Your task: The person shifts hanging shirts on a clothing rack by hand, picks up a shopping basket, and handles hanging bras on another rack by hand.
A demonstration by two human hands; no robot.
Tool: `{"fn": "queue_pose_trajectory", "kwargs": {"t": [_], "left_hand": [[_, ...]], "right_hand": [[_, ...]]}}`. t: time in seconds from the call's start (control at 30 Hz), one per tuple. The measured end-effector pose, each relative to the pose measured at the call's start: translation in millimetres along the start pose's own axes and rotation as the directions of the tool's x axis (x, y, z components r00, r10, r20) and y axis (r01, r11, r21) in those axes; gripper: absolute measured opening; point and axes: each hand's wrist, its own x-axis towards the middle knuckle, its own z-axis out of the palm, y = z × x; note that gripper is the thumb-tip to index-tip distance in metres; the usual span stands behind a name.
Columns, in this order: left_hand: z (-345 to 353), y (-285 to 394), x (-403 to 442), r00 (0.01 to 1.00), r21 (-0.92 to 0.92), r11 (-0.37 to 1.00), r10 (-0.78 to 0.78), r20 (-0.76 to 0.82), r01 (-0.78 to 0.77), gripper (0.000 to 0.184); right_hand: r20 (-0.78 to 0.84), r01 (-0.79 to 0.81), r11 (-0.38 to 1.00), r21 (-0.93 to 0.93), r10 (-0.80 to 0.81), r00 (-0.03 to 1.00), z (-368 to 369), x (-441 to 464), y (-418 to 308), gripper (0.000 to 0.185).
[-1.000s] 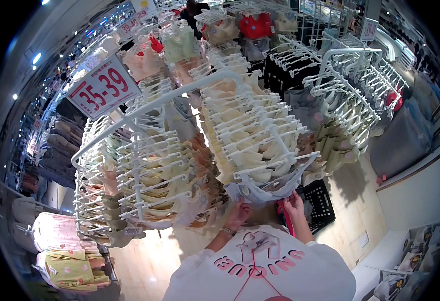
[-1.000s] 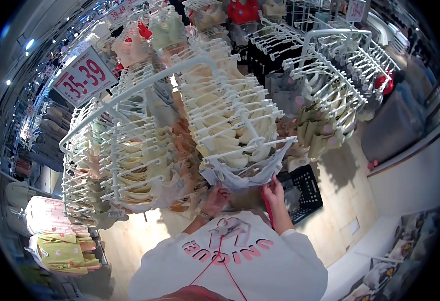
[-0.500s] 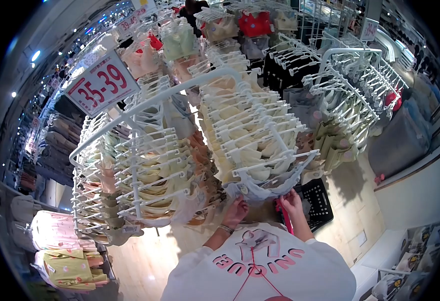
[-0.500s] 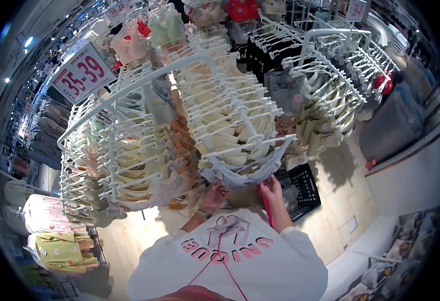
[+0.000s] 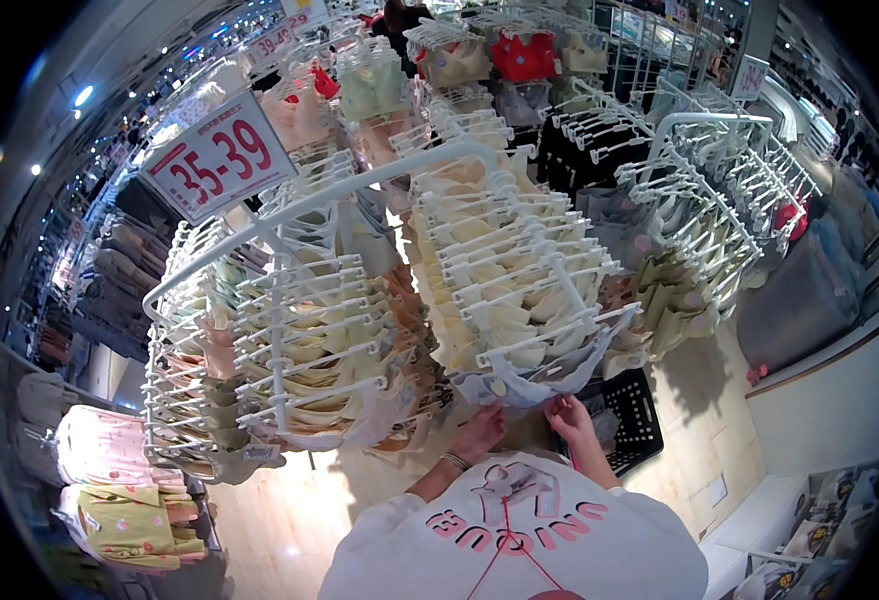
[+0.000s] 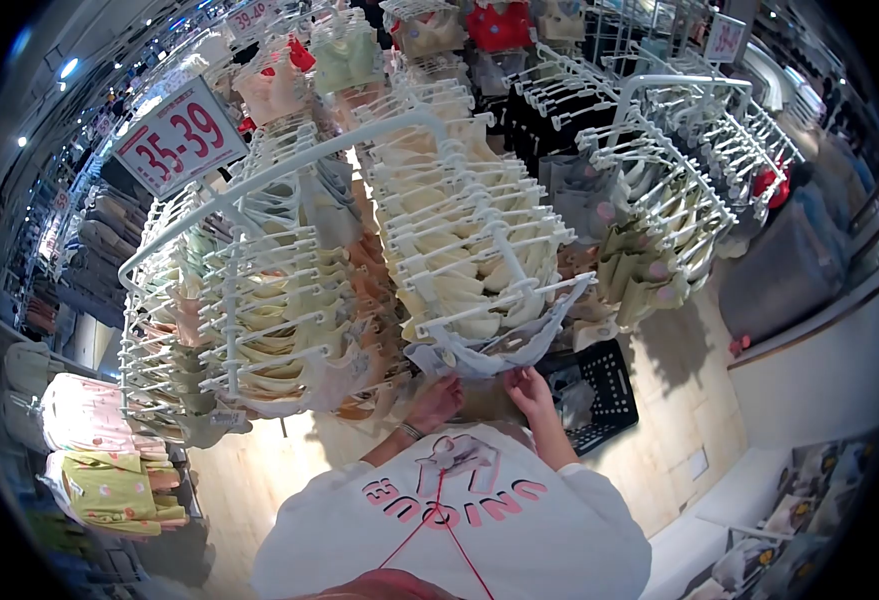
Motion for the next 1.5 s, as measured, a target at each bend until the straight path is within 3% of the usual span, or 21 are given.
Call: {"fn": "queue_pose_trajectory", "kwargs": {"t": [0.33,0.43,0.6,0.9,1.1,1.27,1.5], "left_hand": [[-6,4,2,0.997,0.038,0.996,0.075,-0.002,-0.075,0.006],[2,5,-4,0.996,0.041,0.996,0.079,-0.034,-0.077,0.005],[3,3,-4,0.997,0.096,0.992,0.073,0.038,-0.076,0.005],[13,-5,-11,0.998,0.181,0.982,0.048,0.046,-0.055,0.006],[10,-5,-9,0.998,0.200,0.978,0.068,-0.002,-0.066,0.008],[8,-5,-11,0.994,0.235,0.966,0.108,0.016,-0.109,0.009],[-1,-4,-8,0.991,0.213,0.968,0.135,0.009,-0.133,0.010]], "right_hand": [[0.011,0.050,0.997,0.050,-0.050,0.999,-6,6,-1,0.016],[0.038,-0.007,0.999,0.045,0.006,0.999,-4,1,6,0.015],[0.087,-0.065,0.997,-0.029,0.068,0.994,-7,3,22,0.006],[0.189,-0.067,0.969,-0.237,0.114,0.975,36,-21,52,0.024],[0.135,-0.126,0.957,-0.263,0.166,0.977,27,-11,54,0.024],[0.188,-0.055,0.960,-0.276,0.110,0.976,12,2,53,0.021],[0.113,-0.077,0.967,-0.243,0.107,0.988,22,-4,55,0.021]]}}
